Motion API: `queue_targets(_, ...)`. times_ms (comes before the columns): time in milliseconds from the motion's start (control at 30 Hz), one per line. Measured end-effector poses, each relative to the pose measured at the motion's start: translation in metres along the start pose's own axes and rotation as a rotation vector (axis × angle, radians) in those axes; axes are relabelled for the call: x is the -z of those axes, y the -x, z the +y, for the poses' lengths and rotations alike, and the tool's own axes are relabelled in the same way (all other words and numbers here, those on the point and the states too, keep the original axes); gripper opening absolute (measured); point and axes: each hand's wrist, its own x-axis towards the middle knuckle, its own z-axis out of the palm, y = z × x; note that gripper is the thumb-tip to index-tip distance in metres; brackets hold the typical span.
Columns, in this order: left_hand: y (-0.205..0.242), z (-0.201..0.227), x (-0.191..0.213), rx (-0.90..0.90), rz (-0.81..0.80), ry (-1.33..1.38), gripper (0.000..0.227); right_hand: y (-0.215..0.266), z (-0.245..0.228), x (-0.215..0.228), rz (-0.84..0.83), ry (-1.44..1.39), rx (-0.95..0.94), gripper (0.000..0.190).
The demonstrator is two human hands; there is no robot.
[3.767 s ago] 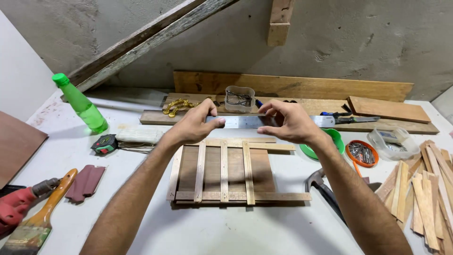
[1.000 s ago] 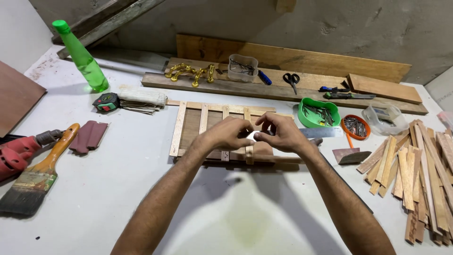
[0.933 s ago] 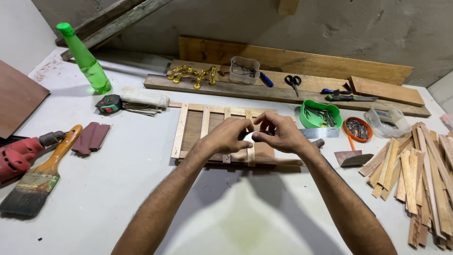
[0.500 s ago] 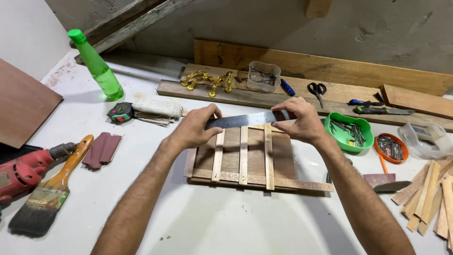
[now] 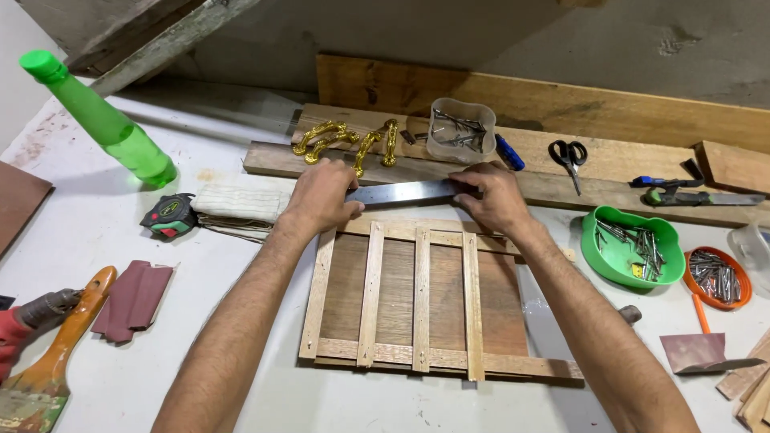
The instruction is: The person assembles a small wooden frame on a workbench, positioning thin wood slats across a panel and hammering nails into them. They pick nails from containers, use a metal straightedge to align the slats, reposition the frame, and sand an edge with a sanding block.
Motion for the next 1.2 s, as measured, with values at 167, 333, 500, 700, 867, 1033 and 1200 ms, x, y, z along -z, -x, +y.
queue_targets(167, -0.011, 0.003, -0.017, 0.027, -0.017, -0.060, 0.046, 0.002, 0.008, -0.010, 0.112, 0.068, 0.146, 0.040)
queue_targets(333, 0.000, 0.010, -0.013, -0.002, 0.049, -0.066, 0.050, 0.014, 0.003, 0.000, 0.104, 0.037, 0.090, 0.039)
queue_targets(500, 0.021, 0.024, 0.004, -0.006, 0.049, -0.057, 0.046, 0.027, -0.003, 0.015, 0.098, 0.076, 0.065, 0.036)
queue_targets(700, 0.050, 0.052, 0.017, 0.030, -0.027, -0.056, 0.045, 0.061, -0.026, 0.043, 0.161, 0.090, 0.115, 0.035)
queue_targets(867, 0.073, 0.073, 0.009, -0.040, 0.012, -0.067, 0.044, 0.097, -0.041, 0.060, 0.172, 0.057, 0.102, 0.032)
queue_targets(1033, 0.101, 0.104, -0.009, -0.088, -0.036, 0.020, 0.049, 0.140, -0.049, 0.060, 0.149, 0.037, 0.071, 0.031)
queue_targets(1200, 0.119, 0.125, -0.038, -0.189, -0.058, 0.103, 0.056, 0.180, -0.074, 0.065, -0.141, -0.107, -0.031, 0.055)
